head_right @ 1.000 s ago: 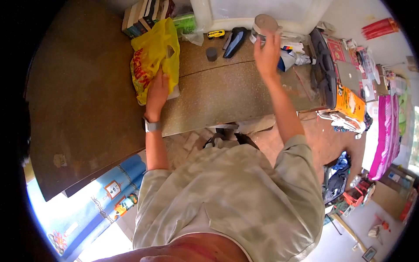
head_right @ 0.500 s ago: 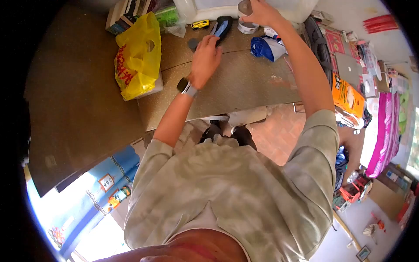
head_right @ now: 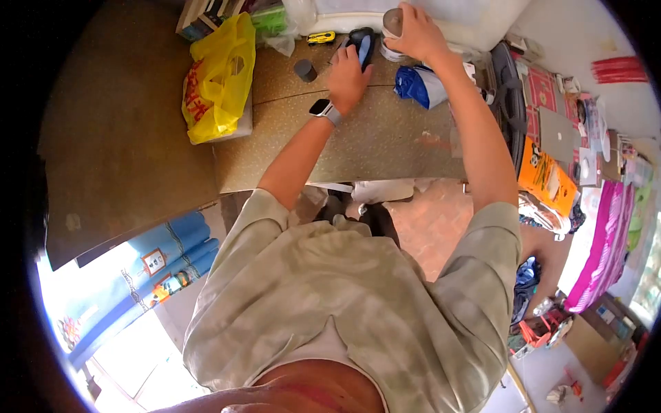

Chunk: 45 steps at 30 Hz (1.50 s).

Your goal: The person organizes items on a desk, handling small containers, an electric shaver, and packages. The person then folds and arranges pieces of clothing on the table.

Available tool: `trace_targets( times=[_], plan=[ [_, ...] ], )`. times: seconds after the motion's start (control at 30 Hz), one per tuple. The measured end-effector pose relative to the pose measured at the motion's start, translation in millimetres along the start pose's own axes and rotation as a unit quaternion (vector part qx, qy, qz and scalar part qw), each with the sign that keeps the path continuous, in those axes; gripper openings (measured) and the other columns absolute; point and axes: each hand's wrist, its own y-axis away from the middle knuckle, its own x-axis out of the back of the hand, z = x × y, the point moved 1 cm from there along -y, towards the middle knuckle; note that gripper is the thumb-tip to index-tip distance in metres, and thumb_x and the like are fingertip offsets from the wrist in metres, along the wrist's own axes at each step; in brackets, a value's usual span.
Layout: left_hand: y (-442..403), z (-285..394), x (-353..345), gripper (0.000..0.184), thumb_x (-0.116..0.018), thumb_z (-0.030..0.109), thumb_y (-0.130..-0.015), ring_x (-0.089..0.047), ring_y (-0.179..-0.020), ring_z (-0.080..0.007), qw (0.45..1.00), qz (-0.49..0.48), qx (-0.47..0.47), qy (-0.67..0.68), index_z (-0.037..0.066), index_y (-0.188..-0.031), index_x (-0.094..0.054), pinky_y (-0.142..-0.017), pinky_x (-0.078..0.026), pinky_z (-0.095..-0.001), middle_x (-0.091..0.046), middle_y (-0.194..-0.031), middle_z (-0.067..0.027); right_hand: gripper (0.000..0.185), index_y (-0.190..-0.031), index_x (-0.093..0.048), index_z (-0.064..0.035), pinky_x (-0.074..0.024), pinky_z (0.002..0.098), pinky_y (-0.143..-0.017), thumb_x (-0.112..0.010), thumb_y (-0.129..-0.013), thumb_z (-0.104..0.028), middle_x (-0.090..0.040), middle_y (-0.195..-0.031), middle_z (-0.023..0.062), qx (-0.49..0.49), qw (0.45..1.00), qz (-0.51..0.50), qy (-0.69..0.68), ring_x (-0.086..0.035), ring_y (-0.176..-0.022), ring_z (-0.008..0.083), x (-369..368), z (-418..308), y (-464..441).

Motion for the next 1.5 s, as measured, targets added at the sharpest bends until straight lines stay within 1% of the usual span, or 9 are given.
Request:
trace_targets(
  times=[0.3,0.47,0.93,1.03,1.13,1.23,1.33,1.4,1.5],
  plan=[
    [4.5,9.3,-25.5,0.061,-0.074,0.025,-0.085,-0.054,-0.113,-0.0449,0.979,0.096,0.089,0.155,-0.007,-0.127,-0.044,-0.095,-0.046,-0.0476,-0.055,-0.122,-0.0294,0.084,-0.142,-0.036,-0.0108,-0.0447,0.0488,-0.100,-0.076,-0.074,-0.043,-0.049,-0.133,0.0217,-0.044,0.999,-0.013,0.004,-0.051,-0.120,0.0446,-1.0,-8.2,5.3],
    [-1.9,5.5,-15.0,0.067,-0.081,0.022,-0.073,-0.054,-0.113,-0.0444,0.918,0.009,0.191,0.347,-0.006,-0.121,-0.044,-0.096,-0.045,-0.0472,-0.056,-0.121,-0.0295,0.083,-0.141,-0.038,-0.0119,-0.0450,0.0489,-0.100,-0.077,-0.075,-0.042,-0.049,-0.130,0.0209,-0.029,0.999,0.012,0.007,-0.052,-0.119,0.0442,-4.1,-7.1,5.5],
    [-6.9,17.0,-30.4,0.076,-0.081,0.016,-0.068,-0.045,-0.118,-0.0455,0.970,0.084,0.148,0.176,-0.002,-0.130,-0.041,-0.099,-0.042,-0.0476,-0.048,-0.125,-0.0259,0.090,-0.145,-0.034,-0.0123,-0.0420,0.0475,-0.102,-0.078,-0.073,-0.046,-0.046,-0.137,0.0206,-0.044,0.999,0.005,0.018,-0.048,-0.124,0.0435,-6.2,-8.9,7.5],
    [-8.6,20.3,-30.9,0.076,-0.082,0.014,-0.069,-0.046,-0.115,-0.0453,0.972,0.116,0.145,0.144,-0.001,-0.131,-0.042,-0.100,-0.041,-0.0480,-0.046,-0.126,-0.0251,0.072,-0.139,-0.045,-0.0094,-0.0458,0.0400,-0.096,-0.074,-0.081,-0.042,-0.056,-0.127,0.0171,0.019,0.983,0.101,0.149,-0.056,-0.115,0.0380,3.8,-19.7,11.8],
    [-6.5,12.2,-38.5,0.077,-0.085,0.017,-0.069,-0.047,-0.114,-0.0441,0.973,0.122,0.130,0.148,-0.001,-0.131,-0.043,-0.100,-0.041,-0.0476,-0.045,-0.126,-0.0251,0.087,-0.139,-0.035,0.0041,-0.0413,0.0437,-0.105,-0.079,-0.075,-0.035,-0.045,-0.135,0.0312,0.024,0.953,0.125,0.274,-0.048,-0.123,0.0470,48.1,-29.7,9.8],
    [-7.3,9.2,-34.7,0.082,-0.088,0.025,-0.068,-0.046,-0.116,-0.0442,0.974,0.110,0.119,0.161,-0.003,-0.130,-0.043,-0.100,-0.040,-0.0483,-0.045,-0.126,-0.0252,0.052,-0.130,-0.052,0.0015,-0.0438,0.0407,-0.101,-0.070,-0.087,-0.020,-0.054,-0.130,0.0241,0.052,0.989,0.131,-0.040,-0.055,-0.119,0.0371,138.6,-74.2,16.6],
    [-7.2,6.7,-34.9,0.083,-0.088,0.027,-0.068,-0.046,-0.116,-0.0438,0.964,0.124,0.115,0.205,-0.003,-0.131,-0.043,-0.101,-0.040,-0.0484,-0.045,-0.127,-0.0250,0.038,-0.122,-0.058,0.0008,-0.0510,0.0384,-0.086,-0.067,-0.087,-0.014,-0.064,-0.112,0.0182,0.045,0.986,0.048,-0.152,-0.065,-0.094,0.0302,215.5,-127.5,48.2],
    [0.6,8.5,-24.6,0.077,-0.085,0.027,-0.073,-0.046,-0.117,-0.0421,0.965,0.116,0.107,0.211,-0.004,-0.129,-0.043,-0.101,-0.040,-0.0463,-0.045,-0.126,-0.0241,0.042,-0.125,-0.061,-0.0063,-0.0486,0.0308,-0.084,-0.065,-0.091,-0.031,-0.065,-0.104,0.0132,-0.038,0.964,-0.036,-0.260,-0.062,-0.098,0.0272,254.5,-164.7,79.8],
    [24.8,15.9,8.1,0.052,-0.076,0.020,-0.083,-0.048,-0.113,-0.0380,0.944,0.119,0.087,0.297,-0.005,-0.120,-0.049,-0.096,-0.042,-0.0428,-0.048,-0.119,-0.0224,0.025,-0.106,-0.072,-0.0142,-0.0446,0.0299,-0.067,-0.066,-0.085,-0.027,-0.065,-0.090,0.0055,-0.028,0.875,-0.339,-0.345,-0.056,-0.074,0.0173,297.9,-232.4,154.8]
  ],
)
